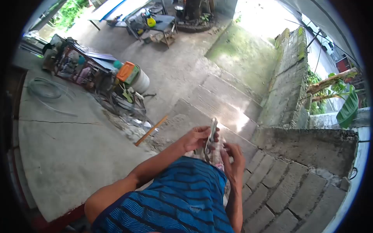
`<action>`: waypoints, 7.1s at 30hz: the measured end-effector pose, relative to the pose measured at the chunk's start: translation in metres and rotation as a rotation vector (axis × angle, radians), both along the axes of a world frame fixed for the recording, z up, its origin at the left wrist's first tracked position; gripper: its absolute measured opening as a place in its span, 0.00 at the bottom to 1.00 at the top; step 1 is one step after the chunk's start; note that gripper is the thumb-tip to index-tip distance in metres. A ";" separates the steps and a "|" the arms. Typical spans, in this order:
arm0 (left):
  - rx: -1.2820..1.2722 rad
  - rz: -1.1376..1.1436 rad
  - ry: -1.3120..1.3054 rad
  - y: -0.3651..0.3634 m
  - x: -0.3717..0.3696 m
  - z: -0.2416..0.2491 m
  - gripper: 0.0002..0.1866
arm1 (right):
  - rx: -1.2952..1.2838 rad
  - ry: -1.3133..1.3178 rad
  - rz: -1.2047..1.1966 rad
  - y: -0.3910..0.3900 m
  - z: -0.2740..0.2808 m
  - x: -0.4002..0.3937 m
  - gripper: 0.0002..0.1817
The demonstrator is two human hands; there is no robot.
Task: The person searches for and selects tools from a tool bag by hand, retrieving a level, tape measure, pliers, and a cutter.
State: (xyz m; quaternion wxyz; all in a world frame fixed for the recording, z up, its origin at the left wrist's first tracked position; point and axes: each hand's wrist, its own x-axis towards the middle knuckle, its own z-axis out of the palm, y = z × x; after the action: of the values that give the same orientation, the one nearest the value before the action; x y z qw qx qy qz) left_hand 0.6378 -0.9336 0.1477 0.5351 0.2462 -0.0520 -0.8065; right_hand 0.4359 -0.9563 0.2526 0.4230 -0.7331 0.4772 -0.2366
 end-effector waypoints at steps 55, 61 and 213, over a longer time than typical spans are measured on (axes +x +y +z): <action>0.345 0.950 -1.434 -0.700 0.358 -0.412 0.20 | 1.139 -0.614 0.401 -0.792 -0.555 0.498 0.11; 0.346 1.016 -1.226 -0.714 0.409 -0.414 0.18 | 1.320 -0.582 0.614 -0.826 -0.565 0.555 0.13; 0.209 1.281 -0.029 -0.600 1.530 -0.553 0.39 | -0.086 -0.447 1.145 -0.711 -0.637 1.748 0.13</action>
State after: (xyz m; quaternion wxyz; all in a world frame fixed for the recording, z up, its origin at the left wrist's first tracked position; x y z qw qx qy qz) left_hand 2.1680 -1.5334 -0.4057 0.8825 0.2902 0.1766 -0.3251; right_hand 2.1838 -1.6671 -0.3848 0.5428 -0.8220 -0.1022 -0.1386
